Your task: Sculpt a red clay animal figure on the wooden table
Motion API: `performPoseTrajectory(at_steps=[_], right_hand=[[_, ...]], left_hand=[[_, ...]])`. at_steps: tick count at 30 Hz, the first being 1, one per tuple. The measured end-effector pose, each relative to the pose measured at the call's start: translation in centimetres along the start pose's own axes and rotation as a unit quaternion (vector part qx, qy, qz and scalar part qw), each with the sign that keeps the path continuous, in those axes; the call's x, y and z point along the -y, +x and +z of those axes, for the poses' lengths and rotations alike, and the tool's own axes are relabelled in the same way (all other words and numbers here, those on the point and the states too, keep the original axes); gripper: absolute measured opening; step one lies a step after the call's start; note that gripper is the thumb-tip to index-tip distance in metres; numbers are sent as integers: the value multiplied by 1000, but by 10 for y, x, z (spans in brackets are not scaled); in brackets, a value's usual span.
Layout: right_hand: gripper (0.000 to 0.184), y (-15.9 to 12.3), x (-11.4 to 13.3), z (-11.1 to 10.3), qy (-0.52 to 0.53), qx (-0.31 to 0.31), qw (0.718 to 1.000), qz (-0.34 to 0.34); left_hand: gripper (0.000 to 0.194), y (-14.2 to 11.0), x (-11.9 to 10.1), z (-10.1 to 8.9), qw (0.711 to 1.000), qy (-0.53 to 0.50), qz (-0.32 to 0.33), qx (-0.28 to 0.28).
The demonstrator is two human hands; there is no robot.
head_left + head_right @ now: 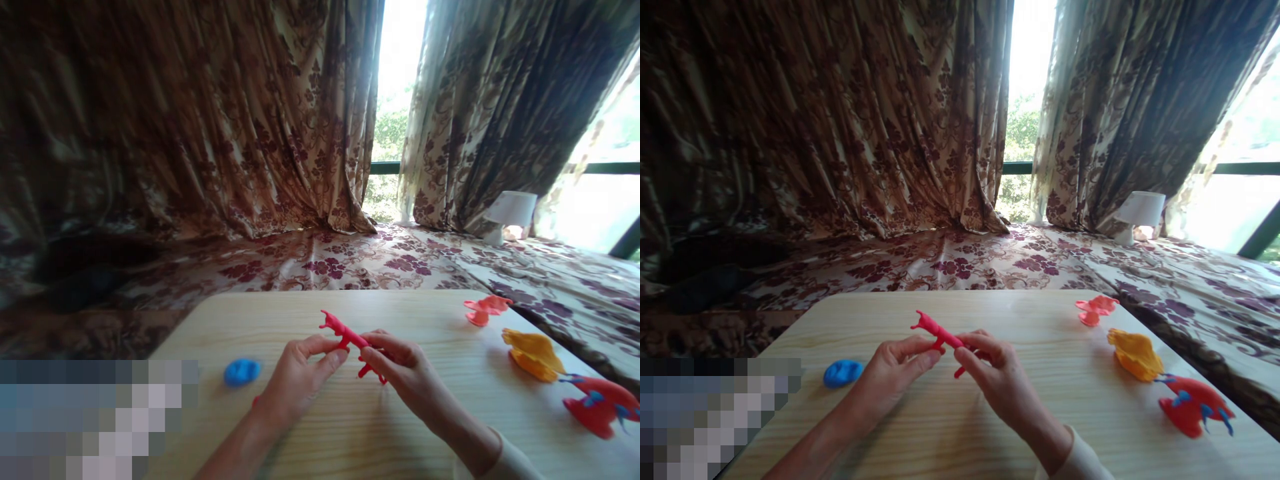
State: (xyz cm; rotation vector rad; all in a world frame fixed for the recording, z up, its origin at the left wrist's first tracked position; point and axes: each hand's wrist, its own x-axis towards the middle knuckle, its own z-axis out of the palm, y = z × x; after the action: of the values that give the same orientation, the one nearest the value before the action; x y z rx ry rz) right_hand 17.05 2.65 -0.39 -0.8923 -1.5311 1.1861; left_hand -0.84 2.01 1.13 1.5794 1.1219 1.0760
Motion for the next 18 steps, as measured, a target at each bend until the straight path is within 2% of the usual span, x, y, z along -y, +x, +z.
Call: performPoseTrajectory(at_steps=[5, 7, 9, 10, 13, 15, 16, 18], right_hand=[[21, 2, 0, -1, -18, 5, 1000, 2], [21, 2, -1, -2, -45, 5, 999, -11], [20, 2, -2, -5, -102, -6, 993, -51], [19, 2, -2, -5, -146, -9, 986, -79], [20, -2, -1, -3, -284, 23, 946, -157], [21, -6, 1, 2, -339, 61, 921, -181], [21, -8, 2, 5, -354, 75, 914, -186], [21, -11, 2, 11, -370, 94, 904, -192]], left_hand=[[27, 2, 2, 1, 1000, 28, -13, 5], [29, 2, -1, -5, 998, 52, -20, 14], [29, -1, -7, -16, 996, 81, -27, -3], [29, -4, -10, -23, 995, 94, -34, -26], [32, -28, -11, -44, 973, 121, -38, -191], [33, -51, -3, -53, 950, 155, -35, -269], [31, -63, 3, -56, 939, 183, -15, -291], [27, -85, 16, -58, 927, 239, 25, -289]])
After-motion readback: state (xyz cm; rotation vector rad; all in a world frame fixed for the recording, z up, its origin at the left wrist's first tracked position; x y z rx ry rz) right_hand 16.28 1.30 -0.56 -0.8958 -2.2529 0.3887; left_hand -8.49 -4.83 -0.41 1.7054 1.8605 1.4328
